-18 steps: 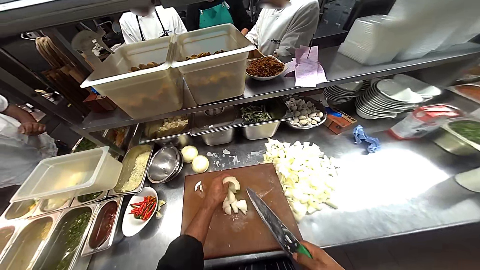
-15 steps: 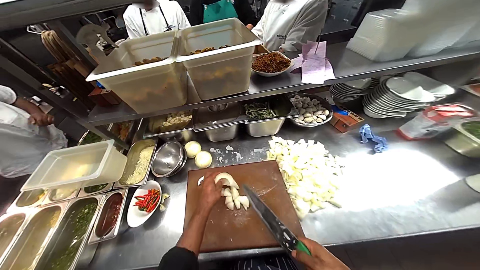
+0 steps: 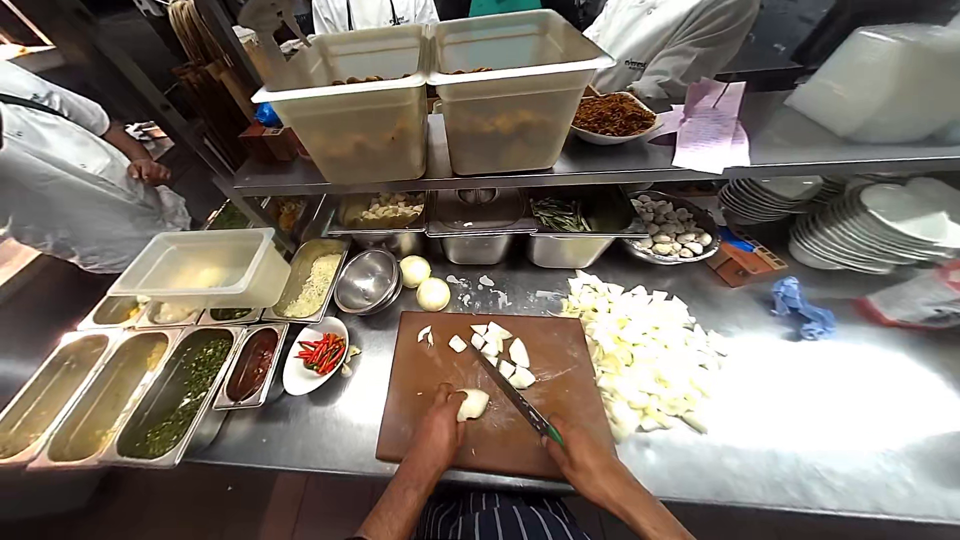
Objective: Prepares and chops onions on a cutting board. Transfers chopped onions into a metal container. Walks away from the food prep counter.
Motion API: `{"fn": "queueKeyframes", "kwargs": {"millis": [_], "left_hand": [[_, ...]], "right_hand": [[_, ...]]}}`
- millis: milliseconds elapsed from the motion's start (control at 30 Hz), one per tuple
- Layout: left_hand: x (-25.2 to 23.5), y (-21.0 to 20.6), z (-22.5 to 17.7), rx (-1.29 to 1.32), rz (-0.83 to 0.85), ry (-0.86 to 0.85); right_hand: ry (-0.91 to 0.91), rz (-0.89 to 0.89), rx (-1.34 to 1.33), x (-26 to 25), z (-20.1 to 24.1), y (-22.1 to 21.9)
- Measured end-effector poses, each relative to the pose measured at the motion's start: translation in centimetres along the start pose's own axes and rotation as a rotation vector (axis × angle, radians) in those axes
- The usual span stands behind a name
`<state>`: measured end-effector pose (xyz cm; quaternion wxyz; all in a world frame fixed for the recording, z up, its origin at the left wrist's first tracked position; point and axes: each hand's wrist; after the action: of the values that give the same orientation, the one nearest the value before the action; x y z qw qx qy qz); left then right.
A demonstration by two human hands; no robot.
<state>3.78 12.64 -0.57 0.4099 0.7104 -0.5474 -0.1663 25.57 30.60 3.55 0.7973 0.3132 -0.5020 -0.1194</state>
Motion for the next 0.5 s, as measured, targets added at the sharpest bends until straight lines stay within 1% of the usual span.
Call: {"fn": "queueKeyframes", "kwargs": {"millis": [100,167,267,367,433,500], "left_hand": [[0.1,0.1,-0.7,-0.138,0.107,-0.034],[-0.3,-0.1,-1.6,-0.184,0.120,-0.039],[-1.2,-0.4,-2.8,-0.229,0.140,-0.029],[-1.8,-0.3,-3.1,-0.223,0.143,-0.023],[-1.8,-0.2,-2.8,-0.202,0.142,-0.028],[-1.6,-0.3,-2.2,-0.187,0.121,-0.037]], "right_hand": [[0.039,-0.068,0.123,2.5,1.7,-0.5],[0.039,-0.063,0.204,3.7,2.7,-0.3],[-0.020,-0.042,0.301,5.3,3.9,0.6],[-0.096,0.009,0.368,6.8,4.9,2.4],[-0.106,0.042,0.392,6.9,5.3,3.2],[-0.078,0.041,0.358,5.0,5.1,2.0]]}}
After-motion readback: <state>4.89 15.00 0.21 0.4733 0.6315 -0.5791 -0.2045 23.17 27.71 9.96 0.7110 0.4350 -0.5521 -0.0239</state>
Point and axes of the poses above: each hand's wrist, its own x-axis away from the middle knuckle, its own y-axis out of the back of the hand, z = x × y, and after that the axes turned 14 degrees about -y, right-handed
